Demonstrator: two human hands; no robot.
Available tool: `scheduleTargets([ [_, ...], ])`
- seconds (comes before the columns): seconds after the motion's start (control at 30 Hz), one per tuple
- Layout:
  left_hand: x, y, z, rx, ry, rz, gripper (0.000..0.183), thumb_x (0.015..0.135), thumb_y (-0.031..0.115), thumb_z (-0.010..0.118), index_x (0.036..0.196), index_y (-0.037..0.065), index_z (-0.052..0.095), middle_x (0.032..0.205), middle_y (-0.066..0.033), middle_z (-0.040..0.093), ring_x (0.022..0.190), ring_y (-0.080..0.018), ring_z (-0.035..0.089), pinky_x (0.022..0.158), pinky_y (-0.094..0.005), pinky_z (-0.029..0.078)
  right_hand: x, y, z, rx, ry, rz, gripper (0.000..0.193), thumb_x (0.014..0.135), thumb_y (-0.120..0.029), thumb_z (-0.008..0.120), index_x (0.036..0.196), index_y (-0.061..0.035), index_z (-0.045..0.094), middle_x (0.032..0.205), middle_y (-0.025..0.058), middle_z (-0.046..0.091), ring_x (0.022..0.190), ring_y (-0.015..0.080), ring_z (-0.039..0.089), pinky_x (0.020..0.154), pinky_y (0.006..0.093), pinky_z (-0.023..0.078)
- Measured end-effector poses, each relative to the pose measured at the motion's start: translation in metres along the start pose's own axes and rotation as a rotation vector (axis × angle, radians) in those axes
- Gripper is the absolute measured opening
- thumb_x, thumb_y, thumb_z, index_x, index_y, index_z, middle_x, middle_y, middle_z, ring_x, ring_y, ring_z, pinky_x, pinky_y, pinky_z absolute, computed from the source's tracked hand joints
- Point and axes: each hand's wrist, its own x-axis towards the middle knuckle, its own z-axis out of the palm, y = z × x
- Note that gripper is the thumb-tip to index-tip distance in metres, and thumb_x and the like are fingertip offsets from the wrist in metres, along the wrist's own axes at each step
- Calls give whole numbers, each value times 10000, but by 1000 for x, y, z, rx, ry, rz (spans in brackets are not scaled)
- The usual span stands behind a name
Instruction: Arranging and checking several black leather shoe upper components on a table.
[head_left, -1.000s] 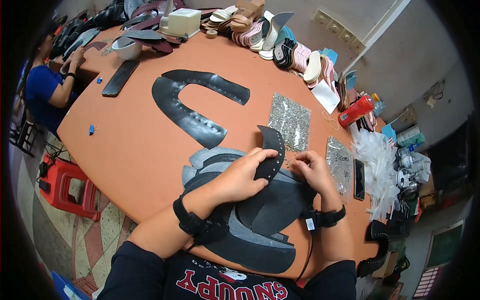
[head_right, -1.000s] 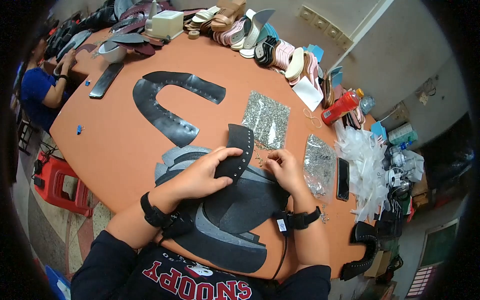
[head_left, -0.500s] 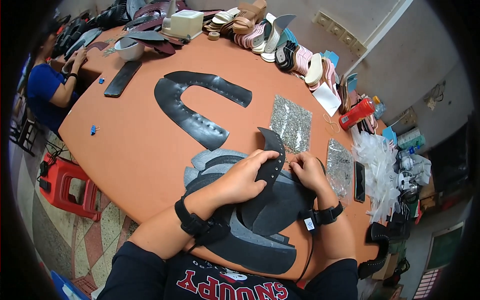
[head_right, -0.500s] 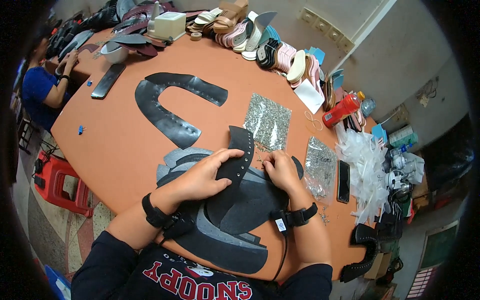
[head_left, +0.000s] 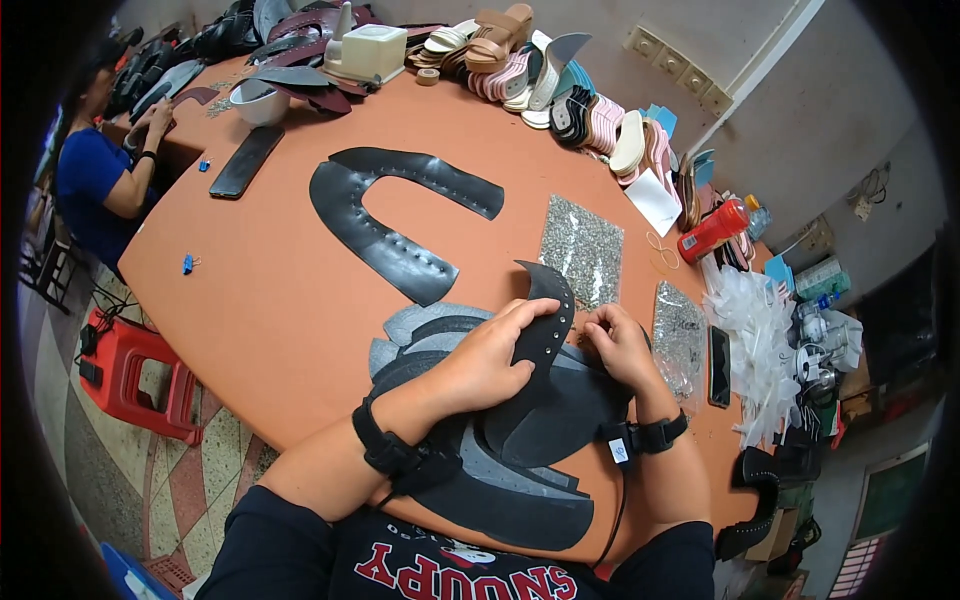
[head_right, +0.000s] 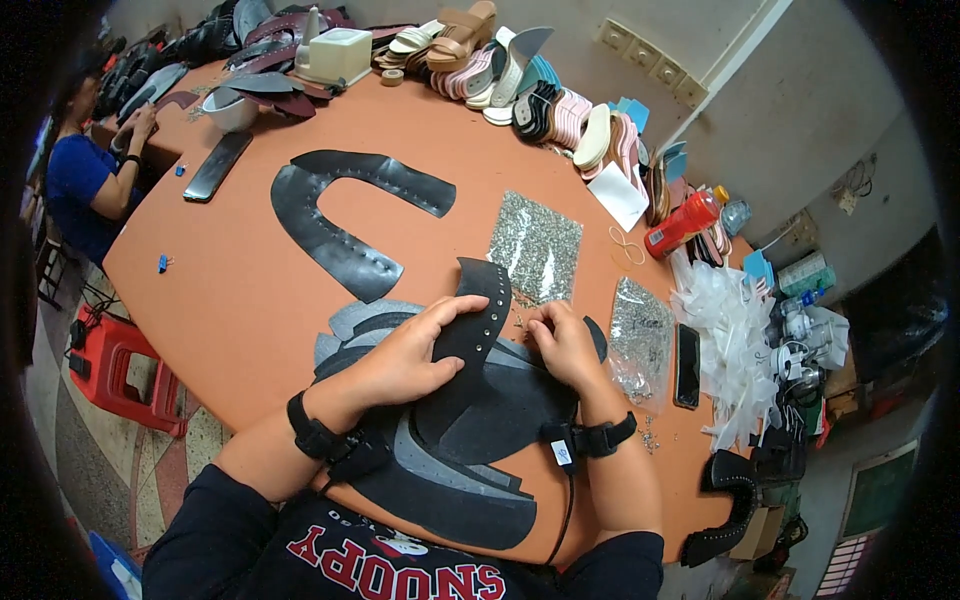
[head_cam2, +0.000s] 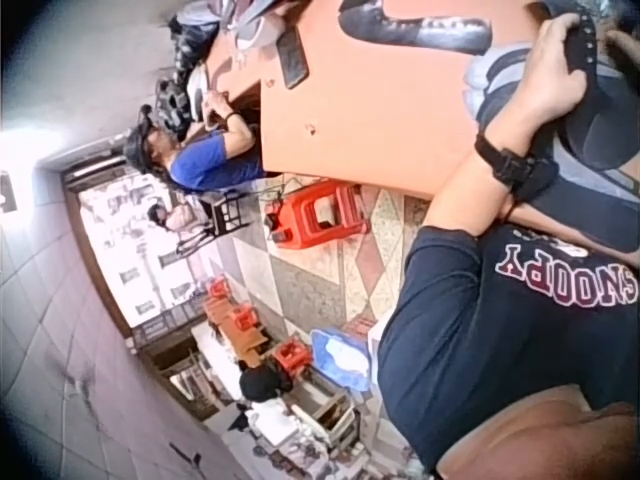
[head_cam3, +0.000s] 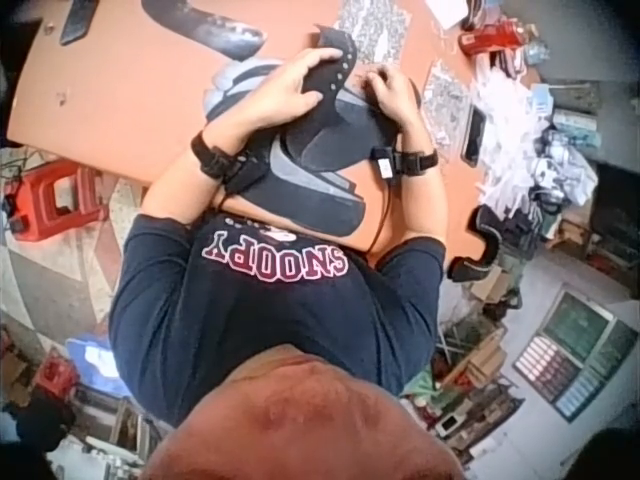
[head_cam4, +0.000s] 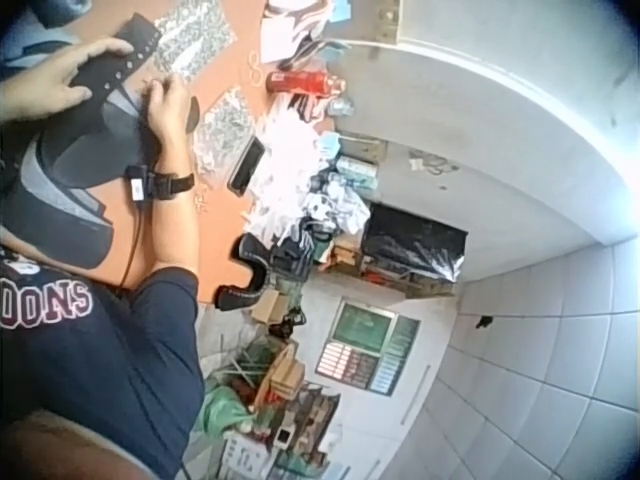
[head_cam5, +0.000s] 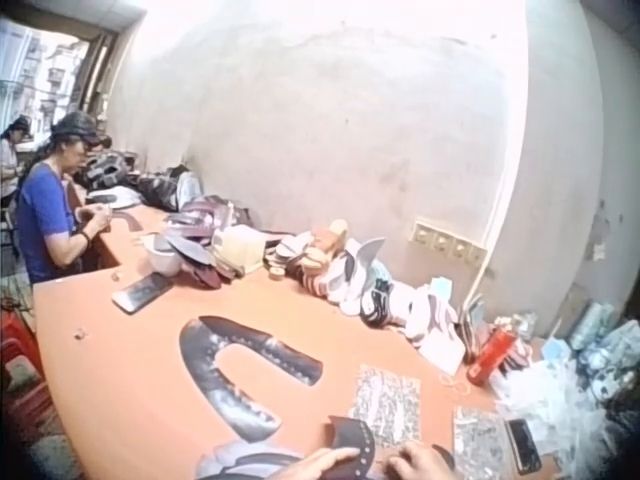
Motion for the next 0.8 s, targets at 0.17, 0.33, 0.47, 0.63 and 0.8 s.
scheduleTargets([
  [0.17,-1,-3,-2,-51,43,2,628,729,-83,560,1325,3,381,1314,-154,429,1241,-244,425,1024,-325,360,-31,-28,10,380,-143,-277,57,850,-69,592,860,-23,561,978,36,519,833,91,493,715,232,414],
  [0.33,0,2,0,-113,43,19,631,728,-93,557,1326,1,379,1306,-141,426,1233,-232,429,1018,-323,367,-51,-42,37,442,-13,-224,28,854,-28,577,857,-9,557,891,34,555,755,85,515,665,222,421],
  [0.47,1,-1,0,-114,43,34,634,726,-91,558,1327,8,382,1314,-141,422,1234,-235,427,1018,-326,367,-52,-39,45,451,40,-183,32,859,-27,578,863,-4,558,783,23,576,712,77,530,644,224,427],
  [0.63,1,1,0,-107,50,44,635,719,-89,554,1324,15,389,1298,-142,433,1235,-241,427,1018,-330,369,-52,-39,49,456,65,-143,21,872,-32,569,869,-12,563,807,19,585,725,74,535,655,215,428],
  [0.8,1,0,2,-89,43,49,626,714,-92,546,1314,12,402,1280,-144,452,1219,-247,446,1009,-335,377,-46,-43,58,857,115,-148,250,836,17,607,1006,-58,440,796,9,524,702,58,500,624,194,405],
])
